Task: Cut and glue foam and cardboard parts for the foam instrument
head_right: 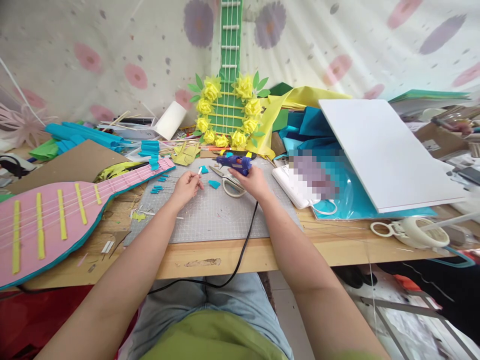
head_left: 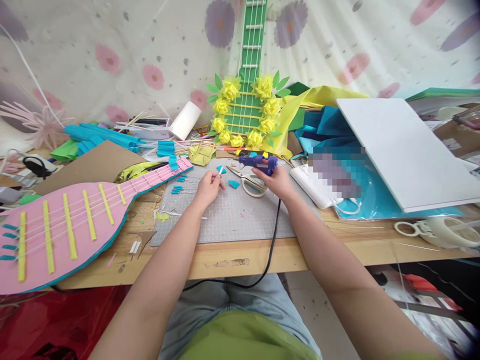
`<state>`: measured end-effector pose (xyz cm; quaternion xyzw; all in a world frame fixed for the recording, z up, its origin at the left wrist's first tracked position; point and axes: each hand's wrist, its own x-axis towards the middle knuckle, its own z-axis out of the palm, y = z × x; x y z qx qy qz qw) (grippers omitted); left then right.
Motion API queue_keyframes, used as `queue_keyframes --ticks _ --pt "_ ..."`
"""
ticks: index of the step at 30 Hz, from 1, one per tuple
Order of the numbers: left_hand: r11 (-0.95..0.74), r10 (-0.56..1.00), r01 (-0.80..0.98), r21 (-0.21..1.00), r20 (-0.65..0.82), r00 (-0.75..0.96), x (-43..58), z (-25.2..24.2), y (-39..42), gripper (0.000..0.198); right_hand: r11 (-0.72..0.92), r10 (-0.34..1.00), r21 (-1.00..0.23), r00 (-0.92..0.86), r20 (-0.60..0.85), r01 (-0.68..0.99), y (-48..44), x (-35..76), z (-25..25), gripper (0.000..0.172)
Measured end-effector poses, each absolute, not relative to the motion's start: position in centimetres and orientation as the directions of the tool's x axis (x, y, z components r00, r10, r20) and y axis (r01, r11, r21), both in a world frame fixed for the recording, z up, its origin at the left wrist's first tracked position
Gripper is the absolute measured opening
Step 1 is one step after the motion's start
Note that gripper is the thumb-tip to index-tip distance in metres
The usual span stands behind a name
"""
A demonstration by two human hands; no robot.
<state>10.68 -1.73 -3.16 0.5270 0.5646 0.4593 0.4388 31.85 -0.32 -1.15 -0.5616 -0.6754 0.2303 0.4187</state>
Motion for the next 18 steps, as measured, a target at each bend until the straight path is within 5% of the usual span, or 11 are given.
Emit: queue_keyframes --ticks 4,11,15,18 --pt "0.000 0.997 0.199 0.980 0.016 -0.079 10.5 -3.3 -1.6 0.007 0.109 0.928 -0.782 0.219 0.302 0.614 1.4 34.2 -1.8 0.043" --pt "-0.068 0.981 0.242 0.968 0.108 -0.160 10.1 -3.5 -1.2 0.009 -0.041 0.961 -0.692 0.219 0.171 0.721 2.8 35.9 -2.9 0.050" --pt "-0.043 0.972 0.259 0.965 0.100 -0.212 10.0 -3.4 -1.2 0.010 0.160 0.847 -0.629 0.222 0.483 0.761 1.7 35.6 -1.5 0.058" --pt "-0.027 0.968 0.270 0.963 0.093 -0.234 9.9 -3.3 -1.2 0.009 0.302 0.737 -0.503 0.136 0.662 0.810 0.0 33.8 0.3 0.047"
